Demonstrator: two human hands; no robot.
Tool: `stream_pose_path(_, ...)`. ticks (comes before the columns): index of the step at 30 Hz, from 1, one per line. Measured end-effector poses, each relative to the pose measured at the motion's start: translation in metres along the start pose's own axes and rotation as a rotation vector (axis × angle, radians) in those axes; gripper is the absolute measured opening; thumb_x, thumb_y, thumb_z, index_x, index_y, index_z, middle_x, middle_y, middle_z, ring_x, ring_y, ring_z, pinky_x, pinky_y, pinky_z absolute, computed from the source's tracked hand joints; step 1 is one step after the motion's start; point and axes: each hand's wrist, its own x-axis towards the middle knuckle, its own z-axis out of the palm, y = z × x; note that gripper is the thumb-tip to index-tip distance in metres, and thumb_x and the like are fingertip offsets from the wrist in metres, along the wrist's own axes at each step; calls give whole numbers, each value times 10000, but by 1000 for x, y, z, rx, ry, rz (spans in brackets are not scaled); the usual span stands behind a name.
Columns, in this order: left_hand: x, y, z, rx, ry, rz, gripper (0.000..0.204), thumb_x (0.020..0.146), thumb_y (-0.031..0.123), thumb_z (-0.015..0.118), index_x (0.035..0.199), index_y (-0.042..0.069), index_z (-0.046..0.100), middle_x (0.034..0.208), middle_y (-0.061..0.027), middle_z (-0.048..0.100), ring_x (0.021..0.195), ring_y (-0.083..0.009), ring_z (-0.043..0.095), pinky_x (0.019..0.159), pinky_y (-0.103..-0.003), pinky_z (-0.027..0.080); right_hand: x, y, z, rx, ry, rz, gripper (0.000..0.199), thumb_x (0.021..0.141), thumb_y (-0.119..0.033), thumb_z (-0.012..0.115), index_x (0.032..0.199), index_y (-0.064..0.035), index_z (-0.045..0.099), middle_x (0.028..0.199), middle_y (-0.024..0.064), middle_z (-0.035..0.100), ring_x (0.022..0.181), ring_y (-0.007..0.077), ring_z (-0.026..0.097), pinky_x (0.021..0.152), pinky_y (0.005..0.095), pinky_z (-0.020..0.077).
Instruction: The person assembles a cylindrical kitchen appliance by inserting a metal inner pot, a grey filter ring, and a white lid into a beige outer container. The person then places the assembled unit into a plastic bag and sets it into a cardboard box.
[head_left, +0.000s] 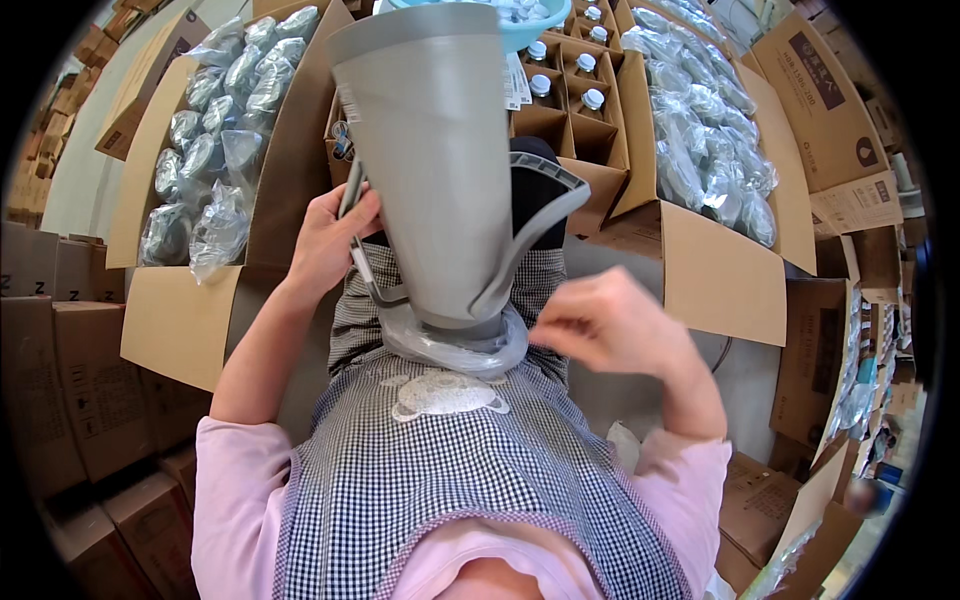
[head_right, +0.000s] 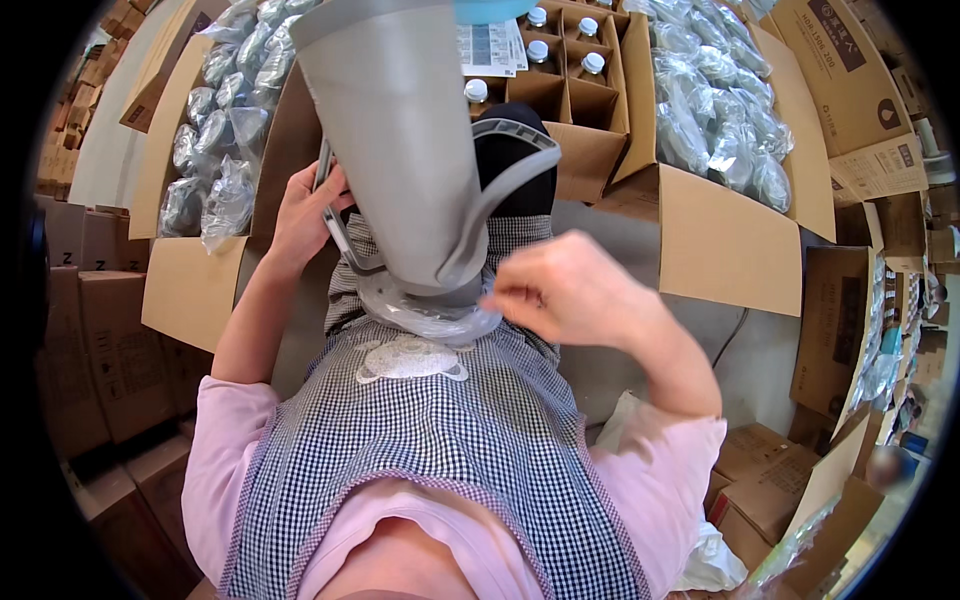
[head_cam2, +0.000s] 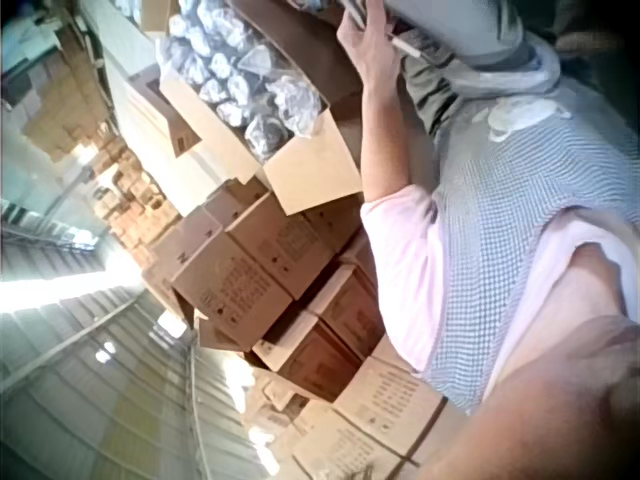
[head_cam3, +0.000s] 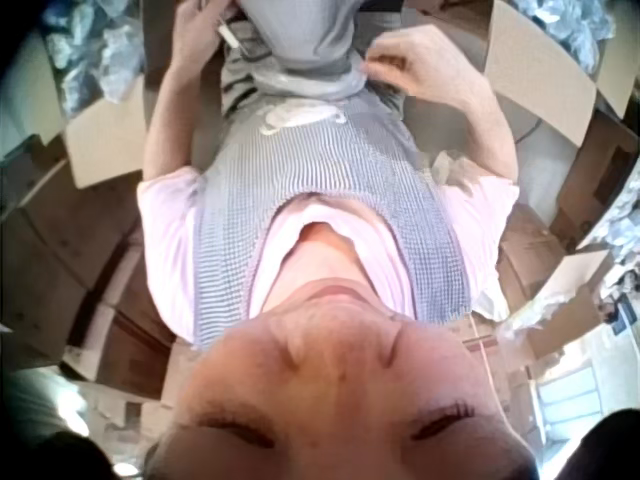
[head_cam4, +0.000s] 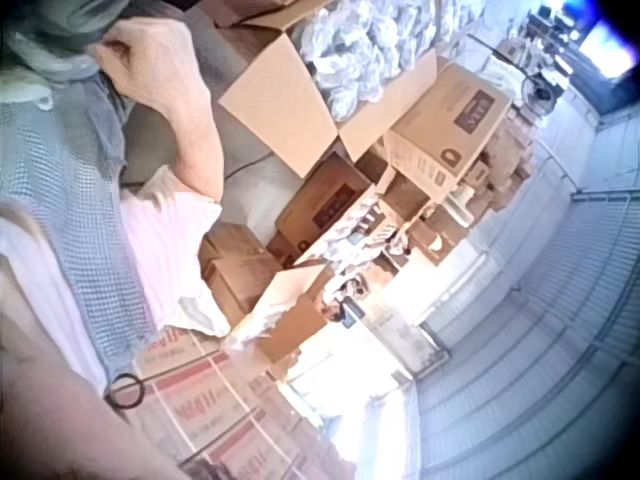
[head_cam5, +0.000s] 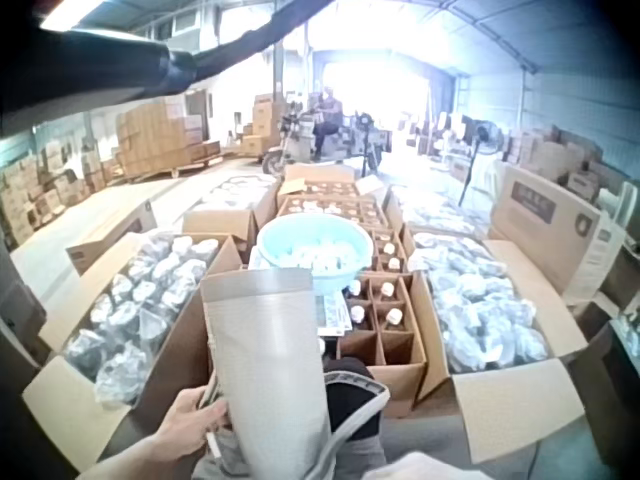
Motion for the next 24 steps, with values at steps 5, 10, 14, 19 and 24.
stream_pose_path(5, 7, -31, -33, -179, -66, -64, 283, 1023, 254, 502, 1091, -1, 606, 990, -43, 644, 918, -153, 632, 849, -350, 533, -24, 61, 74, -50, -76, 48, 214, 731, -87, 751, 929, -26, 698, 1245, 159, 526, 1088, 318, 552, 905, 381, 501)
stream_pose_path(10, 7, -63, -62, -338, -50, -64, 314, 1021, 264, 498, 1166, -7, 563, 1053, -60, 644, 910, -173, 636, 848, -362, 529, -20, 60, 61, -197, -53, -17, 233, 741, -208, 771, 905, -47, 742, 1244, 163, 527, 1115, 324, 525, 949, 386, 472)
stream_pose_path(14, -2, -83, -70, -432, 43, -27, 321, 1010, 228, 505, 1209, -22, 538, 1070, -83, 646, 965, -204, 639, 884, -377, 531, -16, 70, 42, 339, -454, 495, 520, 903, -493, 618, 1115, -24, 695, 1285, 169, 515, 1093, 274, 558, 946, 354, 458)
stream_pose_path(19, -4, -93, -87, -383, 63, -81, 376, 1001, 261, 490, 1228, -34, 538, 1139, -140, 640, 1050, -240, 628, 911, -395, 529, -9, 115, 63, 472, -191, 233, 308, 841, -247, 617, 1000, -2, 713, 1103, 175, 619, 985, 293, 615, 827, 370, 512)
stream_pose_path(24, -9, -85, -82, -501, -15, -24, 493, 982, 266, 491, 1362, -48, 451, 1313, -179, 564, 1181, -322, 566, 1006, -457, 475, 15, 69, 71, -34, -136, 212, 400, 764, -156, 689, 1156, -82, 666, 1106, 187, 552, 1025, 385, 588, 886, 420, 491)
